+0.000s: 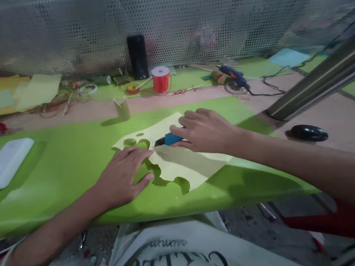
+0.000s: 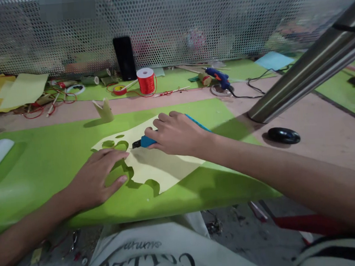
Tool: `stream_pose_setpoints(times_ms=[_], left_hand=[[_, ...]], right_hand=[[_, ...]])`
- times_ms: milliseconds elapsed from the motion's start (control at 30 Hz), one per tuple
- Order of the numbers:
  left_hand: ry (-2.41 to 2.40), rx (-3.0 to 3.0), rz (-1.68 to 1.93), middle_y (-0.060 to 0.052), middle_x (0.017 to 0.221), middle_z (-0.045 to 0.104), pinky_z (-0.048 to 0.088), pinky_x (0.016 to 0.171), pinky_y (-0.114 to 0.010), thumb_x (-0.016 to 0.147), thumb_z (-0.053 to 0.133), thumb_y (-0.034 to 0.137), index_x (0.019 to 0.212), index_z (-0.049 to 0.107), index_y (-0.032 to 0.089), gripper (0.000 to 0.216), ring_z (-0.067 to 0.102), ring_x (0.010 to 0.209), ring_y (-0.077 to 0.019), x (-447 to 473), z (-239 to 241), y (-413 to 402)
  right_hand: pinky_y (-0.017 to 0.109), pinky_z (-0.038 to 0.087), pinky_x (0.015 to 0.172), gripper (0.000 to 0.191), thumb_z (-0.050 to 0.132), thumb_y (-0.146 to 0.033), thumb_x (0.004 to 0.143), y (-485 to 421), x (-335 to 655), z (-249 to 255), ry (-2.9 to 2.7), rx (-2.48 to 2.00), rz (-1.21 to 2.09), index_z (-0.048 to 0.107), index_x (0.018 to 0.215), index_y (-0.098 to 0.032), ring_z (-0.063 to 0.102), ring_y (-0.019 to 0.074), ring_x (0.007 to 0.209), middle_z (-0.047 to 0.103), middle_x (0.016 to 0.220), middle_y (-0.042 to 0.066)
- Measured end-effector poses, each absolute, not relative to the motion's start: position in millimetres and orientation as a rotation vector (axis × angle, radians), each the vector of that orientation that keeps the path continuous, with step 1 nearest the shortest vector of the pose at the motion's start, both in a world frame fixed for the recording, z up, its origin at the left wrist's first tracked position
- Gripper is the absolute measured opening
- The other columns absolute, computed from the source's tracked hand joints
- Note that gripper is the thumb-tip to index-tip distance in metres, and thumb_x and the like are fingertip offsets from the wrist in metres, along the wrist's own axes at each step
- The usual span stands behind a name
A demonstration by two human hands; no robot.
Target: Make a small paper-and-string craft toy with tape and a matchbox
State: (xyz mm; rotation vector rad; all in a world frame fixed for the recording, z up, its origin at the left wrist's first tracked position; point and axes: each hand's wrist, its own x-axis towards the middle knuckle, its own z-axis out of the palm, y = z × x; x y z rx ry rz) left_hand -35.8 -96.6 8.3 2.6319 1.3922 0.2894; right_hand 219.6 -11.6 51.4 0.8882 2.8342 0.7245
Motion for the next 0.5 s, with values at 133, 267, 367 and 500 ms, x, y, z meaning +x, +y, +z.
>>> stream_pose_setpoints(times_ms=[133, 267, 367, 500], left_hand=[[1.324, 2.715, 0.331, -0.012, 0.127, 0.063, 0.044, 0.104, -0.053, 0.098, 0.045, 0.038, 0.133, 0.057, 0.016, 0.043, 0.052, 0.117, -0.0306, -35.9, 6.4, -95.4], [1.355, 2.718, 0.317, -0.014, 0.123, 0.061, 0.044, 0.103, -0.055, 0.098, 0.045, 0.037, 0.138, 0.057, 0.018, 0.046, 0.052, 0.115, -0.0314, -36.3, 4.8, -96.4], [1.411, 2.706, 0.308, -0.015, 0.130, 0.057, 0.042, 0.106, -0.058, 0.096, 0.048, 0.038, 0.139, 0.057, 0.021, 0.047, 0.050, 0.121, -0.0335, -35.4, 6.5, -96.6], [1.400, 2.668, 0.203, -0.012, 0.151, 0.046, 0.033, 0.117, -0.059, 0.096, 0.046, 0.041, 0.143, 0.053, 0.024, 0.050, 0.034, 0.143, -0.0356, -32.2, 11.1, -92.3]], right_hand=[[0.032, 0.020, 0.065, 0.039, 0.053, -0.052, 0.097, 2.8, 216.8, 53.0, 2.902, 0.731, 0.798, 0.065, 0.111, -0.017, 0.051, 0.0220, 0.081, 0.067, 0.087, 0.010], [0.033, 0.021, 0.068, 0.042, 0.055, -0.055, 0.095, 16.1, 214.5, 51.8, 2.947, 0.599, 0.896, 0.064, 0.113, -0.018, 0.048, 0.0225, 0.082, 0.065, 0.089, 0.010], [0.034, 0.021, 0.069, 0.043, 0.049, -0.056, 0.097, 22.1, 213.7, 51.6, 2.962, 0.554, 0.931, 0.064, 0.111, -0.018, 0.046, 0.0224, 0.082, 0.064, 0.089, 0.010], [0.034, 0.022, 0.071, 0.041, 0.043, -0.051, 0.101, 26.3, 212.8, 53.6, 2.969, 0.512, 0.918, 0.062, 0.114, -0.018, 0.044, 0.0223, 0.085, 0.063, 0.089, 0.010]])
